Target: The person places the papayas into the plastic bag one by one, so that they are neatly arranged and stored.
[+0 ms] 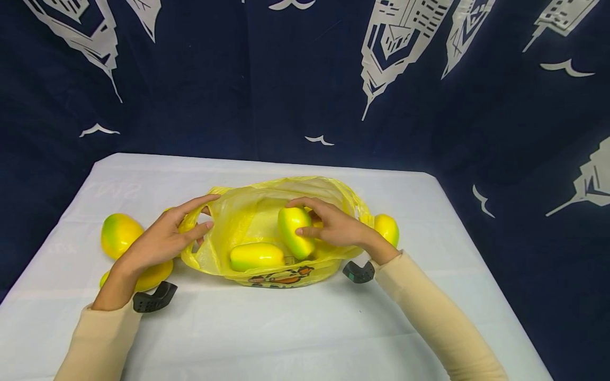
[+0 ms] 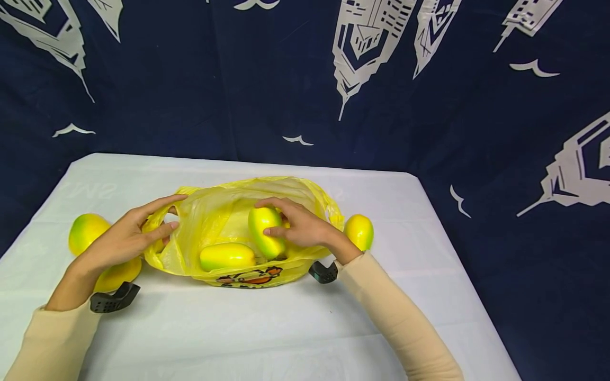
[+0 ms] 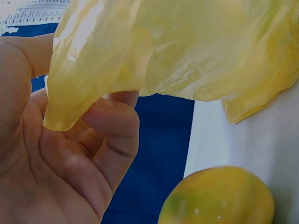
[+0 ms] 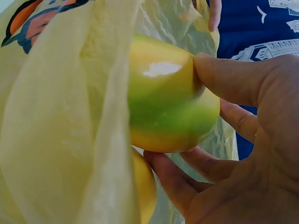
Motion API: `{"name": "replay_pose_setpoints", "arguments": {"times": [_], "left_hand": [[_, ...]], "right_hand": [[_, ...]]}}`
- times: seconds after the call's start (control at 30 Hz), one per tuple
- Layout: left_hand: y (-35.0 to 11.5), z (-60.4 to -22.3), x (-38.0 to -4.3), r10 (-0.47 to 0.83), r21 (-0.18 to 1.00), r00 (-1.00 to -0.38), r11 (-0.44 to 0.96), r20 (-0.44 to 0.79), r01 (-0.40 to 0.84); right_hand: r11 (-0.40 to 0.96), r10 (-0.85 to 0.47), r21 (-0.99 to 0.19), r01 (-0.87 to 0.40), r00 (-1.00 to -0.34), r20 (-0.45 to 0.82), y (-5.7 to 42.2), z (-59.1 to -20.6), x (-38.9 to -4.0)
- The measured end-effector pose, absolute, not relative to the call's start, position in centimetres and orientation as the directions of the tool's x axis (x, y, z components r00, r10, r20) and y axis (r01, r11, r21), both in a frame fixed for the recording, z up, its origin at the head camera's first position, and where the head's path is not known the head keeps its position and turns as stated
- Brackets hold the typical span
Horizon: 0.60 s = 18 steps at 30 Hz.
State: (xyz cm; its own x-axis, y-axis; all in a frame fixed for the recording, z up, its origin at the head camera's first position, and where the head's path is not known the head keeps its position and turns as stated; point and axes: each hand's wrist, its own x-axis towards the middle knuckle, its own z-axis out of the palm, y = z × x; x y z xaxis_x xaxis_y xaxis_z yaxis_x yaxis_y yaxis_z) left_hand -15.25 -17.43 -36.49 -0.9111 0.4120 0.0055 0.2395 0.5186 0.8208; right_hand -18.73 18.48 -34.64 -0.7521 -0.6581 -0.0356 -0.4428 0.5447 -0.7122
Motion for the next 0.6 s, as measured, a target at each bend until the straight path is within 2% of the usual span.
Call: {"name": "replay_pose_setpoints", "arguments": {"times": [0.6], "left_hand": [[-17.5, -36.5, -15.3, 0.417, 0.830, -0.909, 0.505, 0.008, 0.239]], "right_hand": [[0.620, -0.675, -0.600, -0.506, -0.733, -0.079, 17.1, -35.1, -18.4]]}}
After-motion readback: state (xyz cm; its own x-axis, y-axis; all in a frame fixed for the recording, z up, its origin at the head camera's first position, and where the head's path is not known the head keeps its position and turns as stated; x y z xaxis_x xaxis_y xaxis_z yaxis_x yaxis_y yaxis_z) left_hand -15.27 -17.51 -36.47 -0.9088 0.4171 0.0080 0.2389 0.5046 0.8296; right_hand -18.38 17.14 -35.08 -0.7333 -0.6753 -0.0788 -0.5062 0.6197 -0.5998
